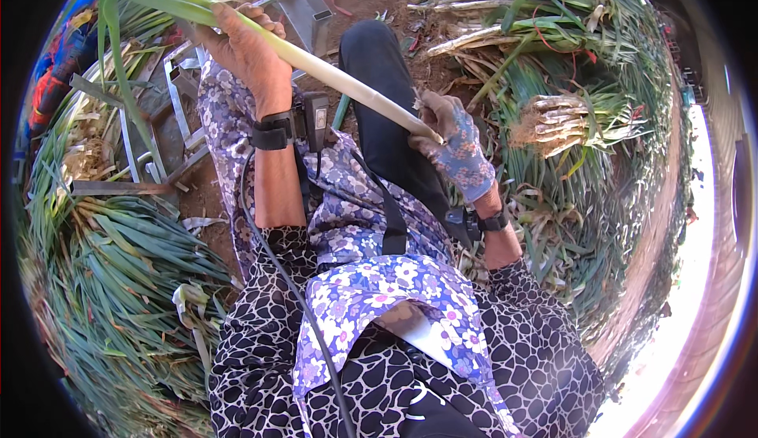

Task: The recorder is cleaning and trimming harvested leeks by peeling away the dirty outer layers with their hands.

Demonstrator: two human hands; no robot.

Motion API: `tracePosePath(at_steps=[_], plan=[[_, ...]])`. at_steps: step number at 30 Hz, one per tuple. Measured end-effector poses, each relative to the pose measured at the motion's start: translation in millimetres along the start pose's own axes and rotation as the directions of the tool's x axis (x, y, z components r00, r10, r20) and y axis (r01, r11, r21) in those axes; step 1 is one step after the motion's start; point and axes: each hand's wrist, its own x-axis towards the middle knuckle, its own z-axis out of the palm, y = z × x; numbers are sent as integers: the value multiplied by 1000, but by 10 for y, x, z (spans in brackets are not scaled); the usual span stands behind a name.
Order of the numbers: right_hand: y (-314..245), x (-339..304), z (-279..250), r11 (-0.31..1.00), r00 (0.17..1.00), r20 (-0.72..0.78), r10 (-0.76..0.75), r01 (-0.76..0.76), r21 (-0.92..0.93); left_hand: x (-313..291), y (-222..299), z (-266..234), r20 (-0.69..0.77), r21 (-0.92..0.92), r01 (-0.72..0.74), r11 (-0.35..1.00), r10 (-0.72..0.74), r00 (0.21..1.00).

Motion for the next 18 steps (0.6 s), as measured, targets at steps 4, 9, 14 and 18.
tracePosePath(at_steps=[4,9,14,18], plan=[[-2,22,2,999,998,55,18,-21,49,6,-13,-16,25,-35,4,999,-3,1000],[17,2,-5,997,998,59,-20,16,71,-27,-12,-1,39,-48,2,999,0,999],[69,-29,2,981,982,34,-185,187,-57,-84,29,77,22,-22,-19,1000,19,1000],[53,-150,2,979,999,13,41,-42,199,-55,11,66,-2,44,-78,996,79,997]])
